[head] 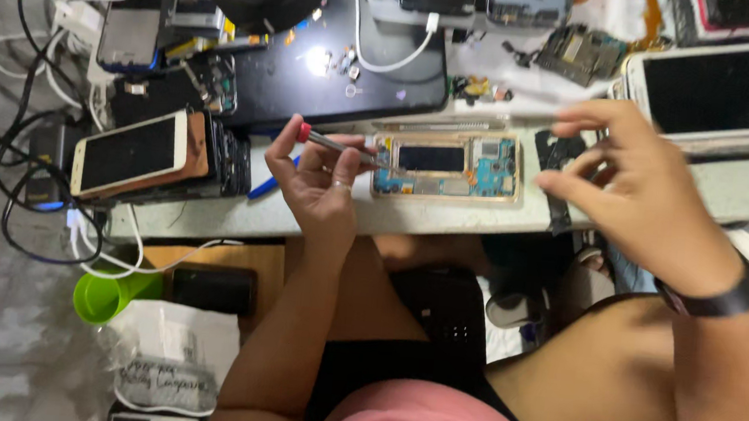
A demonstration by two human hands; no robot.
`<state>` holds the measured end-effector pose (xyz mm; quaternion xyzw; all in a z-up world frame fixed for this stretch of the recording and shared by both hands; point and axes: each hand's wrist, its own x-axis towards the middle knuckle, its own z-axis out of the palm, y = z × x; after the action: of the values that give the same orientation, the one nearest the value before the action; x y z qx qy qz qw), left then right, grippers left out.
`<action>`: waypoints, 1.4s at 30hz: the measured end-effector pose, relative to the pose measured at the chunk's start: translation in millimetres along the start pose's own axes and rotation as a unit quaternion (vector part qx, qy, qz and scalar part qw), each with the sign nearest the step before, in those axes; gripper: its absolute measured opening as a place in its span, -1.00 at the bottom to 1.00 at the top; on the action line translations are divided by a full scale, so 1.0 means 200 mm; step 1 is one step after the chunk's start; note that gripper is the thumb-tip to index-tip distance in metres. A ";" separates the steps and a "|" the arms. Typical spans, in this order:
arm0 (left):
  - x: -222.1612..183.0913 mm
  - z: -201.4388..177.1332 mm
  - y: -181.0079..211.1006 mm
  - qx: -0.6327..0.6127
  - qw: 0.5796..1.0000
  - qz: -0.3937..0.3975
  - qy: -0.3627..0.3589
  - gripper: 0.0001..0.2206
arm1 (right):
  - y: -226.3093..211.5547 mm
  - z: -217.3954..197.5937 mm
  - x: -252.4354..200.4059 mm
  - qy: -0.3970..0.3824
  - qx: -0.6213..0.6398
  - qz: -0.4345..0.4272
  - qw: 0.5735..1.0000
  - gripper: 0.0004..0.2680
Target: The person uses a screwdriver to remove screws from a disassembled smartphone, then uses a metal prying tool to separate the back cover from the frame. The person continues to pry along the edges and remove additional screws to fully detach the back cover.
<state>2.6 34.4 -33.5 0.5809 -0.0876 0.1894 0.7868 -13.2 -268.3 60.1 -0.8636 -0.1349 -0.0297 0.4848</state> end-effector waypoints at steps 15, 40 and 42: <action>-0.03 0.00 0.00 0.007 1.000 0.016 0.002 -0.44 | 0.11 0.19 0.03 -0.064 -0.044 0.064 0.995 -0.26; -0.10 0.03 -0.01 0.026 0.992 0.113 -0.053 -0.41 | 0.06 0.20 0.02 -0.046 -0.125 -0.054 0.990 -0.23; -0.11 0.03 -0.03 0.040 0.989 0.133 -0.051 -0.41 | 0.06 0.20 0.02 -0.047 -0.131 -0.054 0.989 -0.23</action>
<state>-14.0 22.2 -43.9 0.6036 -0.1970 0.2660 0.7254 -9.9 -240.2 30.3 -0.9115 -0.1988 -0.0325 0.3586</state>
